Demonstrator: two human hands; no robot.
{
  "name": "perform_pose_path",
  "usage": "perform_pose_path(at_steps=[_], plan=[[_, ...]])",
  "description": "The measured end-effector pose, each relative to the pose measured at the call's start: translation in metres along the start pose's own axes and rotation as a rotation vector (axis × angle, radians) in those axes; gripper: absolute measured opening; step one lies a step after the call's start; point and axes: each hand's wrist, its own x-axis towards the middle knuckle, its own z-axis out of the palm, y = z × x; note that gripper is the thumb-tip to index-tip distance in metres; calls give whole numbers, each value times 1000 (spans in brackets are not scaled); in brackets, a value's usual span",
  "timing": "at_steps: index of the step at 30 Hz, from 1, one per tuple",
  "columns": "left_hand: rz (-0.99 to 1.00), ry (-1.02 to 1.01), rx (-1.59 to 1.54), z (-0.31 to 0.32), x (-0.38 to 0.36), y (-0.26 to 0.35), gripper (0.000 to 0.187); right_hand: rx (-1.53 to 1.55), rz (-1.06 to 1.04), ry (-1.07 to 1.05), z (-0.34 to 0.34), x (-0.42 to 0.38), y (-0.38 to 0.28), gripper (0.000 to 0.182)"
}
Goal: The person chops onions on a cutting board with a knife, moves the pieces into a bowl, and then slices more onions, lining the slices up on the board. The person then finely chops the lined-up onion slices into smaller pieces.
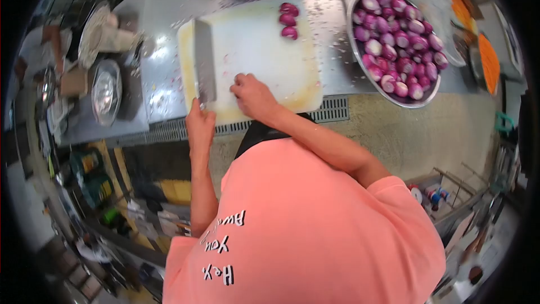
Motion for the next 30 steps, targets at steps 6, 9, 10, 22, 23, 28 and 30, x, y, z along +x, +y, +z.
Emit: perform_pose_path(at_steps=[6,9,10,22,23,28,30], plan=[[-121,-53,-153,1,-6,14,20,-246,22,218,-76,14,70,22],[-106,-52,-132,-1,-5,21,21,-234,60,279,-131,26,59,26],[-109,-66,-103,-1,-4,21,23,-224,85,344,-151,26,60,24],[10,13,-8,-2,1,10,46,-970,787,-105,-272,-72,184,43],[38,-15,14,-2,2,11,44,-932,792,-91,-274,-71,188,47],[45,-18,35,-2,1,9,35,-593,803,-57,-290,-61,181,43],[65,12,32,1,3,7,33,-481,731,122,-290,-45,146,36]])
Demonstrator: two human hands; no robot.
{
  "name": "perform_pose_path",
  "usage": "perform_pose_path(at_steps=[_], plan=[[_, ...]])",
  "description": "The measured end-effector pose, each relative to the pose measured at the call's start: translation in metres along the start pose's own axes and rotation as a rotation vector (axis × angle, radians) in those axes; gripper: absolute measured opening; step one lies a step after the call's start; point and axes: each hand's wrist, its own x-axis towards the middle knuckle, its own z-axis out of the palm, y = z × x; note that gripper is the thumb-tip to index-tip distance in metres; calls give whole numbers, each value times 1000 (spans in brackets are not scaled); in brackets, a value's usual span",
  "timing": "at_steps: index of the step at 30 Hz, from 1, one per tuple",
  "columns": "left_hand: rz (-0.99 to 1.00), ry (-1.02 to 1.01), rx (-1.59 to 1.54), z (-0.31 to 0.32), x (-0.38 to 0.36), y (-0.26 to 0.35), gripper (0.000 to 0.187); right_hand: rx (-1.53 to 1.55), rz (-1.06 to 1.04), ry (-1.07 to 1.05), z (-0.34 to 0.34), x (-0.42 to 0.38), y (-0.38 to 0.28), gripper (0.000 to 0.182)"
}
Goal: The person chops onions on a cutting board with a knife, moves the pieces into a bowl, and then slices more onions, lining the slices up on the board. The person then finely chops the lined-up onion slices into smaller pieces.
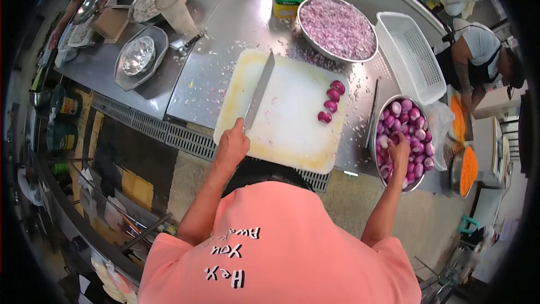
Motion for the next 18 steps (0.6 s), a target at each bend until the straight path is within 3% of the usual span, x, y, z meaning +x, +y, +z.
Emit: perform_pose_path(at_steps=[2,4,6,8,10,12,14,16,17,18], plan=[[6,-2,28,7,0,-7,33,134,-132,202,-3,3,-5,31],[29,26,51,11,-6,-11,32,636,-77,46,2,7,-10,27],[62,87,25,11,12,-10,33,831,5,-87,2,-4,-63,26],[-9,8,14,7,2,-5,38,1270,51,-366,24,-20,-95,38],[-4,27,0,2,4,2,38,1431,-6,-702,40,-29,-127,55],[22,49,9,7,-5,-2,37,1473,-129,-872,59,-41,-160,61],[49,50,0,9,0,-7,37,1295,-152,-892,86,-47,-181,61],[38,2,-2,3,3,-1,37,1047,-244,-773,109,-48,-204,56],[25,2,11,1,3,2,36,808,-431,-601,119,-49,-213,54],[16,13,27,0,4,3,36,758,-397,-465,119,-61,-231,53]])
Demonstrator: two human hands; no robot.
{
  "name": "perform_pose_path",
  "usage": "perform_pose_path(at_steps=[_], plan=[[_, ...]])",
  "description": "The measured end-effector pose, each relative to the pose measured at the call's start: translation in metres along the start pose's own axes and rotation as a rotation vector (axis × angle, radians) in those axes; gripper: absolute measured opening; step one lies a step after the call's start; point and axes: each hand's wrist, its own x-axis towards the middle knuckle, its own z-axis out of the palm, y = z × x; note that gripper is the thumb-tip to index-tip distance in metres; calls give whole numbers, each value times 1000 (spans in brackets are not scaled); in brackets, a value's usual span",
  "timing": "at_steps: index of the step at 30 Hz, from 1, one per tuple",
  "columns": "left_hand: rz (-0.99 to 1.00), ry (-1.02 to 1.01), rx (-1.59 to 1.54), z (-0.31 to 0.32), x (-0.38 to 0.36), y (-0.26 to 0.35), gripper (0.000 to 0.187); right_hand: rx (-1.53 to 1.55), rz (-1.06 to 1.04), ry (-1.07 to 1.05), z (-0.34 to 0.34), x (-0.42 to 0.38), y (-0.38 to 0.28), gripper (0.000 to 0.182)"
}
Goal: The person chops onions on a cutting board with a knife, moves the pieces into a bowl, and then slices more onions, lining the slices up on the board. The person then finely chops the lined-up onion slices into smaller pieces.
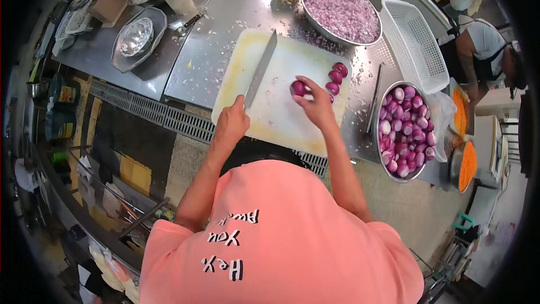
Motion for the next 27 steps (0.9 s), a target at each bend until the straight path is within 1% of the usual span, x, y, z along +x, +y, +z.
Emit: perform_pose_path(at_steps=[1,3,4,6,7,9,10,12,13,15,16,17,19,20,22,26,27], plan=[[1,-6,2,2,1,-2,36,-187,-145,74,13,5,7,56],[7,-27,-14,2,3,-5,37,-585,-303,124,34,6,12,59],[9,-29,-9,1,2,-5,37,-580,-302,127,42,4,12,59],[74,11,-49,-4,0,-1,36,-563,-163,35,54,2,12,55],[71,12,-43,-11,-3,6,36,-556,-165,33,54,0,5,55],[17,-78,-72,-25,-17,21,35,-459,-104,43,50,-6,-6,40],[13,-85,-70,-30,-26,27,35,-456,-96,41,48,-10,-3,40],[55,-100,-73,-43,-42,37,33,-394,-156,83,45,-8,0,24],[57,-96,-67,-49,-47,41,33,-388,-161,85,46,-5,1,24],[71,-194,-94,-57,-57,47,26,-452,-291,140,48,-7,6,17],[62,-241,-88,-60,-61,50,25,-447,-271,131,50,-11,9,17],[53,-253,-85,-59,-65,49,25,-431,-275,150,51,-10,10,16],[101,-256,-23,-57,-71,47,22,-407,-284,174,53,-2,11,16],[98,-264,-18,-56,-71,46,22,-408,-305,190,53,-2,12,13],[35,-260,41,-48,-70,46,29,-413,-323,206,53,-2,15,11],[67,-236,111,-12,-42,46,31,-377,-311,197,51,-1,19,13],[118,-196,110,8,-29,37,26,-365,-297,181,51,-1,20,15]])
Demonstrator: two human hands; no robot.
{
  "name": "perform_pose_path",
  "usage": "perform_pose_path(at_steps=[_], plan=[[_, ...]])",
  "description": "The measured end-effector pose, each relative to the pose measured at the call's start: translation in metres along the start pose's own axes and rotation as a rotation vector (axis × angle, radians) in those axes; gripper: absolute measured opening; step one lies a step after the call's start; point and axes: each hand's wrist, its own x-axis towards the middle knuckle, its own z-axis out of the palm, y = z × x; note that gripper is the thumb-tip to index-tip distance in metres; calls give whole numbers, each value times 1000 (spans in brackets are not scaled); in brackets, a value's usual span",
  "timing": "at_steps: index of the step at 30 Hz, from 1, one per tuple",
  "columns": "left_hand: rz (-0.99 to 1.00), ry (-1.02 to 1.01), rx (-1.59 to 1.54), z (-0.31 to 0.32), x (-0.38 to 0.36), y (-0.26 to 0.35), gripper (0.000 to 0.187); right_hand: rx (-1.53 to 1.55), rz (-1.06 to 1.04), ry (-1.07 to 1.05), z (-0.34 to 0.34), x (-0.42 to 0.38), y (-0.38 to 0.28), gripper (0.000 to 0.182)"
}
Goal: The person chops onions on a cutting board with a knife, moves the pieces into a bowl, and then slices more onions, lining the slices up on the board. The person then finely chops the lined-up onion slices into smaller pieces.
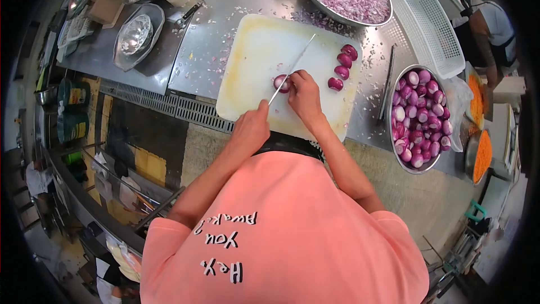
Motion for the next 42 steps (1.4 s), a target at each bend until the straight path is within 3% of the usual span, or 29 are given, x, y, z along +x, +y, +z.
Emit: perform_pose_path(at_steps=[7,10,13,15,22,24,29,31,35,42], plan=[[21,105,-103,-13,25,-16,15,71,-92,10,4,-14,-2,39],[-38,74,-77,-23,7,-19,17,96,-56,-155,3,-20,-11,46],[-36,60,-61,-16,5,-19,18,-63,-17,-278,-3,-27,-23,43],[-16,61,-54,-15,11,-17,19,55,-36,-132,-3,-28,-24,29],[-14,43,-69,-30,-9,4,22,24,-46,-146,5,-29,-18,11],[8,64,-33,1,11,-7,23,-12,-63,-150,9,-29,-14,6],[109,86,-100,-10,27,8,22,36,-73,-98,9,-33,-12,5],[46,29,-31,-28,7,16,21,65,-94,-48,9,-32,-10,5],[79,103,-22,18,21,-8,19,126,-69,-16,12,-38,-10,8],[56,12,-33,-21,8,21,19,157,-116,86,13,-42,-10,12]])
